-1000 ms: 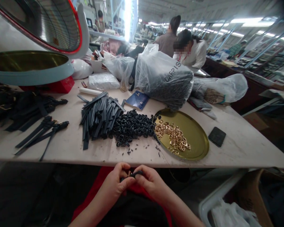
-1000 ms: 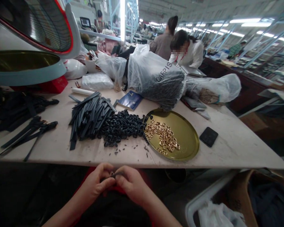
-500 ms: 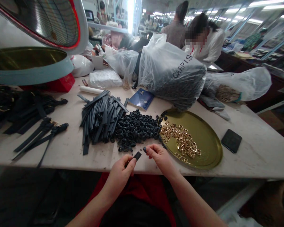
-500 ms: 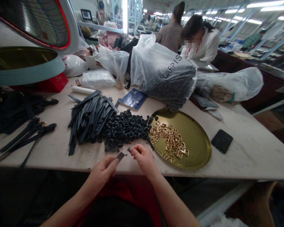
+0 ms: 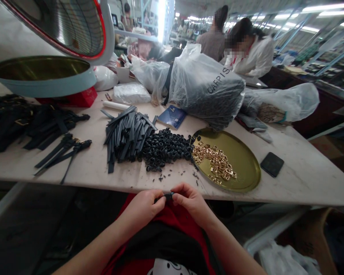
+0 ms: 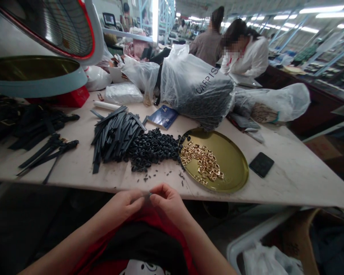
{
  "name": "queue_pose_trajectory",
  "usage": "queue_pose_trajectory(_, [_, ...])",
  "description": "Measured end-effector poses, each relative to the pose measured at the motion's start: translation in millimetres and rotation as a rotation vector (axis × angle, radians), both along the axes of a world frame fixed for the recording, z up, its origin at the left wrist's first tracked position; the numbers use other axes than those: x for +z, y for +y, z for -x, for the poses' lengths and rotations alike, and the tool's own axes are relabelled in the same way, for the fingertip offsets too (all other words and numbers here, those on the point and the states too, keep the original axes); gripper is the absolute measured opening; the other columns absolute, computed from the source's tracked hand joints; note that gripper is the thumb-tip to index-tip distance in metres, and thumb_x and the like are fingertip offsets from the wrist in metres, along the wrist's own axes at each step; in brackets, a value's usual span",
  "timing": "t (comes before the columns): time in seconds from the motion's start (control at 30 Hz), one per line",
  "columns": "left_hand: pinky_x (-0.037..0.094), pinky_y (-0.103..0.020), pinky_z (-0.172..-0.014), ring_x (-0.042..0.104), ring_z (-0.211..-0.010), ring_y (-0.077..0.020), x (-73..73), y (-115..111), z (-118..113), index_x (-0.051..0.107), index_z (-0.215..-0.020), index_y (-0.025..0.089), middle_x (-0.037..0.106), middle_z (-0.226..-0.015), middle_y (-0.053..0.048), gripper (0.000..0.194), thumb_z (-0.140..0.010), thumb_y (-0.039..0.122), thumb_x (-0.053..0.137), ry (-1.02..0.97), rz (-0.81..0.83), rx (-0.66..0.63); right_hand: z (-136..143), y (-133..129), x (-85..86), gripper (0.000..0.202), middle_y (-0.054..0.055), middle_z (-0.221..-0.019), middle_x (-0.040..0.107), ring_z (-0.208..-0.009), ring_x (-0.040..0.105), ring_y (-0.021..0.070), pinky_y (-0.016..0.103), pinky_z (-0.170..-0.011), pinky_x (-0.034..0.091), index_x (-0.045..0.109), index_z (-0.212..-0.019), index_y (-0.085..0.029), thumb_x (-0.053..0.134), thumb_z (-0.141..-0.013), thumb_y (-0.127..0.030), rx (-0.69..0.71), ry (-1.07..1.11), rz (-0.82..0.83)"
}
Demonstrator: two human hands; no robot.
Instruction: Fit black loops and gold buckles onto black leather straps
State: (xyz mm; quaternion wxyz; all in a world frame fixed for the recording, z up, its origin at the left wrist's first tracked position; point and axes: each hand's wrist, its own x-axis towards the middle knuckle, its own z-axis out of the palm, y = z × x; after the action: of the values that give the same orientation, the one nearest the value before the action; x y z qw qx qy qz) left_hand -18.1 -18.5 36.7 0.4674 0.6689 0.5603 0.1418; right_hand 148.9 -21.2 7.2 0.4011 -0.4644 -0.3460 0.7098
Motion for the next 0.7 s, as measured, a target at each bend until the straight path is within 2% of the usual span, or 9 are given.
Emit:
queue_pose_trajectory(0.17, [0.024, -0.021, -0.047, 0.040, -0.050, -0.0102, 5.5, -17.9, -2.3, 0.047, -0.055, 0.018, 0.044, -0.052, 0.005, 0.025, -0.078, 0.028, 0.041, 0.029, -0.088, 0.030, 1.7, -10.8, 7.1, 0.018, -0.005, -0.062, 0.058, -0.056, 0.050, 0.0078, 0.020, -0.057, 0.039, 0.061, -0.071, -0.017, 0.073, -0.060, -0.025, -0.001, -0.033, -0.107])
queue_pose_trajectory(0.3, [0.021, -0.021, -0.045, 0.039, -0.047, -0.0100, 14.3, -24.3, -1.8, 0.049, -0.055, 0.018, 0.044, -0.050, 0.005, 0.024, -0.076, 0.029, 0.043, 0.063, -0.081, -0.027, 1.4, -20.6, 11.4, 0.018, -0.004, -0.058, 0.060, -0.052, 0.050, 0.0073, 0.020, -0.054, 0.039, 0.062, -0.070, -0.016, 0.074, -0.060, -0.026, -0.003, 0.056, -0.016])
queue_pose_trajectory(0.4, [0.022, -0.021, -0.045, 0.041, -0.049, -0.0101, 17.8, -26.1, -1.5, 0.049, -0.056, 0.018, 0.046, -0.052, 0.004, 0.024, -0.077, 0.029, 0.043, 0.071, -0.068, -0.056, 5.0, -28.2, 5.9, 0.021, -0.003, -0.057, 0.062, -0.049, 0.052, 0.0067, 0.019, -0.052, 0.040, 0.063, -0.073, -0.015, 0.075, -0.059, -0.025, -0.049, 0.173, 0.064])
queue_pose_trajectory(0.6, [0.029, -0.019, -0.050, 0.048, -0.054, -0.0110, 7.3, -33.8, -3.4, 0.051, -0.064, 0.018, 0.052, -0.058, 0.003, 0.025, -0.080, 0.031, 0.037, 0.060, -0.079, 0.014, 24.3, -36.3, -14.3, 0.037, -0.004, -0.059, 0.061, -0.047, 0.055, 0.0059, 0.017, -0.048, 0.043, 0.059, -0.083, -0.017, 0.078, -0.056, -0.034, -0.226, 0.387, 0.244])
queue_pose_trajectory(0.63, [0.030, -0.019, -0.051, 0.049, -0.054, -0.0114, 3.5, -34.0, -2.9, 0.051, -0.065, 0.018, 0.053, -0.058, 0.003, 0.025, -0.080, 0.031, 0.036, 0.077, -0.072, 0.016, 26.2, -35.0, -18.0, 0.037, -0.005, -0.057, 0.060, -0.046, 0.054, 0.0055, 0.016, -0.047, 0.042, 0.058, -0.080, -0.016, 0.078, -0.056, -0.036, -0.238, 0.382, 0.236])
queue_pose_trajectory(0.7, [0.031, -0.020, -0.053, 0.051, -0.057, -0.0124, -4.2, -32.4, -1.1, 0.051, -0.064, 0.018, 0.055, -0.060, 0.002, 0.025, -0.079, 0.030, 0.036, 0.107, -0.085, -0.020, 27.2, -30.1, -24.4, 0.038, -0.005, -0.050, 0.057, -0.040, 0.050, 0.0052, 0.017, -0.042, 0.039, 0.059, -0.072, -0.014, 0.079, -0.051, -0.039, -0.215, 0.287, 0.099])
